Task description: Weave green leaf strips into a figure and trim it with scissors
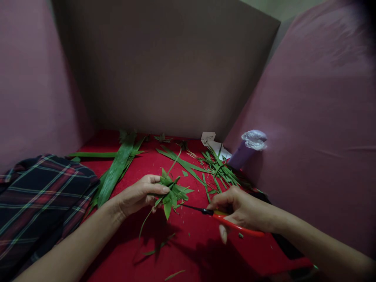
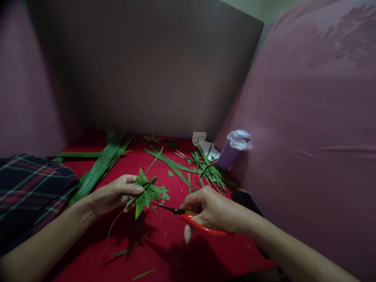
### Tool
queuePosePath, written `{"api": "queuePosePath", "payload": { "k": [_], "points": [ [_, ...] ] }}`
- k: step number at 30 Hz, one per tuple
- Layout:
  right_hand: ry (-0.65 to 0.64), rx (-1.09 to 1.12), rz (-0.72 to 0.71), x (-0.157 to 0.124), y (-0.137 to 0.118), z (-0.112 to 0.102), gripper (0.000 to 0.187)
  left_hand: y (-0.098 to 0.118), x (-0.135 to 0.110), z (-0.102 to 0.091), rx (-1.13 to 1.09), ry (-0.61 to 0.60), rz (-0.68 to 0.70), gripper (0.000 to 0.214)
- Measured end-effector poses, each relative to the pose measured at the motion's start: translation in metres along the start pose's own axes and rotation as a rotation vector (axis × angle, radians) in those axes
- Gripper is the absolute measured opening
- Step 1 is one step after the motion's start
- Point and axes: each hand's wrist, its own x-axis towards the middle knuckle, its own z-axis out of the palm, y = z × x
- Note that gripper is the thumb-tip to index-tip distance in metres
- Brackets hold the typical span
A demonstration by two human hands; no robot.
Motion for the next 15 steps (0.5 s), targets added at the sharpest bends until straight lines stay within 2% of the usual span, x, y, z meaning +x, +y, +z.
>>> {"api": "queuePosePath", "payload": {
  "k": [2, 4, 7, 10, 13, 15],
  "points": [
    [-0.028, -0.018, -0.016, -0.002, 0.0, 0.0, 0.015, 0.0, 0.0, -0.001, -0.008, 0.01, 0.007, 0.015],
    [-0.003, -0.091, -0.039, -0.001, 0.002, 0.004, 0.012, 0.0, 0.001, -0.001, -0.018, 0.019, 0.028, 0.013],
    [0.156, -0.285, -0.09, 0.006, 0.012, 0.017, 0.012, 0.003, 0.0, 0.001, -0.03, 0.019, 0.05, 0.012],
    [0.349, -0.506, -0.145, 0.022, 0.028, 0.035, 0.021, 0.004, 0.0, 0.004, -0.045, 0.022, 0.072, 0.012],
    [0.406, -0.674, -0.143, 0.038, 0.038, 0.049, 0.018, 0.004, -0.001, 0.007, -0.066, 0.039, 0.102, 0.012],
    [0.518, -0.69, -0.142, 0.044, 0.038, 0.056, 0.016, 0.004, -0.001, 0.007, -0.077, 0.052, 0.112, 0.013]
  ]
}}
